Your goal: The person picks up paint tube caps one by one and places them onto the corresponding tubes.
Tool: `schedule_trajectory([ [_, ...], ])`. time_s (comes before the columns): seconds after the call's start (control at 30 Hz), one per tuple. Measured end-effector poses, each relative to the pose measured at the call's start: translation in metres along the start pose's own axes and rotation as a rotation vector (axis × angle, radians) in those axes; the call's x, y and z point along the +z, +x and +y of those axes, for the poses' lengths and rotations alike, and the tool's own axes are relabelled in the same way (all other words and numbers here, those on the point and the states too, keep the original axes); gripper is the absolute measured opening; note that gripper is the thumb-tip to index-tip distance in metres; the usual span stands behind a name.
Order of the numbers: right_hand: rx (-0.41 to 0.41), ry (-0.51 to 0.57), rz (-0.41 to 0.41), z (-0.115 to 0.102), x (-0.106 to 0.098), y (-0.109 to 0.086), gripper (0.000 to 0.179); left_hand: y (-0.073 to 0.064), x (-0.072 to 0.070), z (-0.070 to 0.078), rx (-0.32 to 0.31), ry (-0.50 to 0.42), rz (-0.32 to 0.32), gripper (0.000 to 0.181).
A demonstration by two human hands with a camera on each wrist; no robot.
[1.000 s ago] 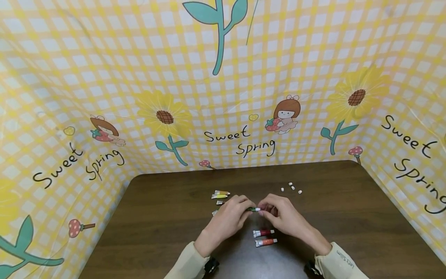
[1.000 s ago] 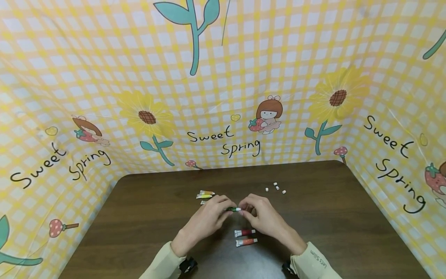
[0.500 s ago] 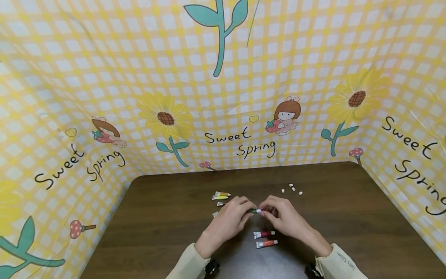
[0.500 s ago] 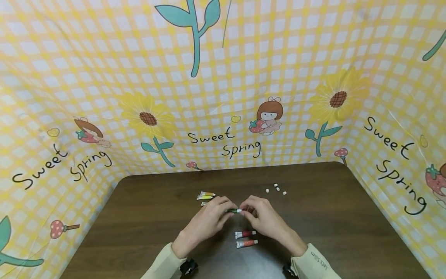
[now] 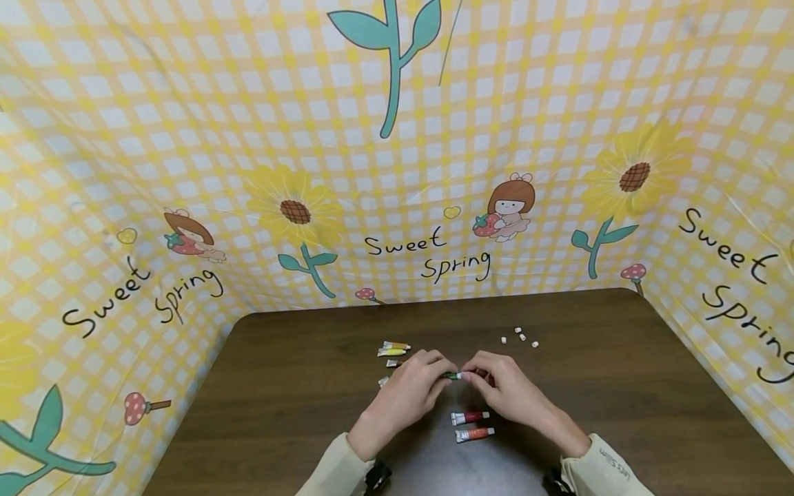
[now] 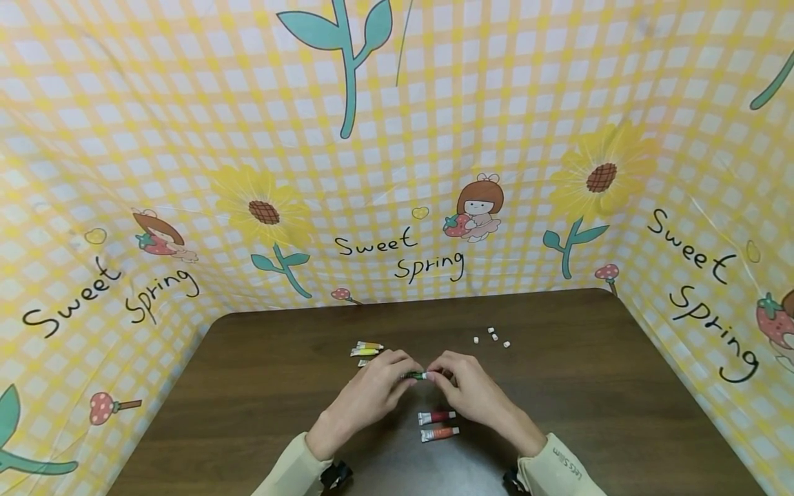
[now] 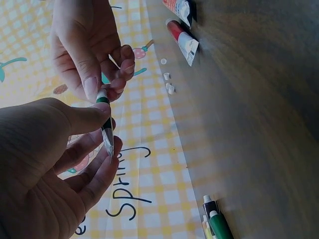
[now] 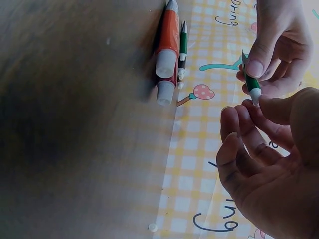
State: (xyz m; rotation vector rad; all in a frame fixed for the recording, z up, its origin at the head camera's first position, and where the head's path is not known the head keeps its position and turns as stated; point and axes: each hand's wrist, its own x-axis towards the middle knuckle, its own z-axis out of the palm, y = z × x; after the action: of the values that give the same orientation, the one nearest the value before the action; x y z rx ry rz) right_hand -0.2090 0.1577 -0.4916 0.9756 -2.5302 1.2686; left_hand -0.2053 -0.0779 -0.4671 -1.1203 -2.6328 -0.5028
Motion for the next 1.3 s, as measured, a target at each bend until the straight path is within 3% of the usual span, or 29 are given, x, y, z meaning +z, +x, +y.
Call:
schedule_trajectory([
  [0.3,0.017,-0.003,0.0,0.0003,0.0,-0.0002,0.014,0.0003,0.0003,-0.0003,-0.009,-0.002,-0.007,0.016],
  [0.43,-0.01,-0.002,0.031,0.0014,0.0003,0.0,0.007,0.0005,0.0004,-0.0014,-0.006,0.0,-0.001,0.016],
  [0.67,-0.061,0.001,0.075,0.0021,0.0021,-0.0002,0.016,0.0,-0.0007,-0.0012,-0.005,0.003,0.008,0.016],
  [1.3,-0.062,-0.002,0.068,0.0002,0.0026,-0.0006,0.016,-0.0004,-0.0017,0.0003,-0.006,-0.01,0.009,0.016],
])
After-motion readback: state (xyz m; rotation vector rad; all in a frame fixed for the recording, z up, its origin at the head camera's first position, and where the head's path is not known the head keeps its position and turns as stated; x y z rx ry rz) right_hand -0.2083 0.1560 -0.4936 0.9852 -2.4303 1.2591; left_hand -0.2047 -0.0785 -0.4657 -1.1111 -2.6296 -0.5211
